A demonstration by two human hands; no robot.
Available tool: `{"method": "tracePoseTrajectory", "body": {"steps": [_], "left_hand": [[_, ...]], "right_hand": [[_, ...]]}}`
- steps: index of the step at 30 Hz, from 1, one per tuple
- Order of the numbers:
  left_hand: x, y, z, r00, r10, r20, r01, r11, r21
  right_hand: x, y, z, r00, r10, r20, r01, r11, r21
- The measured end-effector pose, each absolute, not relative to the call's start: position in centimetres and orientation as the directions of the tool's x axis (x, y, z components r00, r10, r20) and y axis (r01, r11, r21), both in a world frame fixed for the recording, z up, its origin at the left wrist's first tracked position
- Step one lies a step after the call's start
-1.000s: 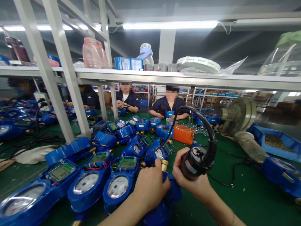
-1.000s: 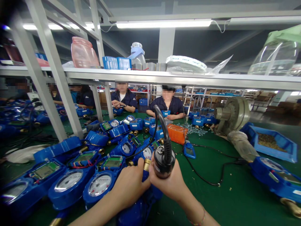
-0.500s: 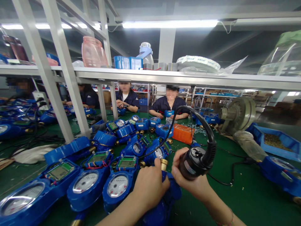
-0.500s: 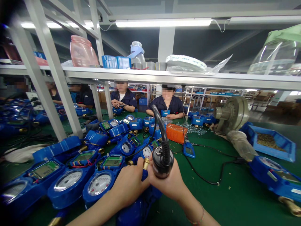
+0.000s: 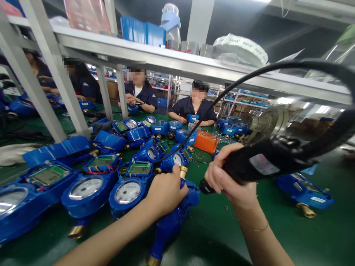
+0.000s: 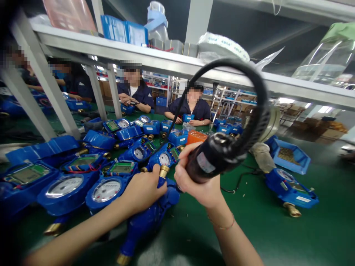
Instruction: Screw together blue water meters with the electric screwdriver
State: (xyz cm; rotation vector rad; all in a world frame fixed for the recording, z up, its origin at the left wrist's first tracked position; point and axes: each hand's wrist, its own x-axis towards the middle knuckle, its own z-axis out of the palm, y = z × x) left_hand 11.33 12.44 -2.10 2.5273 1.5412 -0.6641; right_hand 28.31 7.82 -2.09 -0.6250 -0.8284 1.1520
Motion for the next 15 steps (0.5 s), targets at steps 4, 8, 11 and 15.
{"method": "tracePoseTrajectory", "body": {"steps": [4, 8, 11, 15], "left_hand": [[11.2, 12.5, -2.1, 0.4, 0.818, -0.413, 0.859, -0.492, -0.143], [11.2, 12.5, -1.9, 0.406, 0.814, -0.416, 0.861, -0.493, -0.126], [11.1, 12.5, -1.8, 0.405, 0.806, -0.432, 0.862, -0.494, -0.114], [11.3, 12.6, -1.5, 0.401, 0.789, -0.465, 0.863, -0.496, -0.096]], "right_hand": [[28.2, 7.6, 0.3, 0.192, 0.97, 0.146, -0.706, 0.24, -0.666], [26.7, 7.6, 0.0, 0.141, 0.974, 0.178, -0.748, 0.222, -0.625], [25.5, 7.7, -1.3, 0.086, 0.965, 0.247, -0.747, 0.227, -0.625], [24.9, 7.6, -2.5, 0.068, 0.941, 0.331, -0.709, 0.279, -0.647]]}}
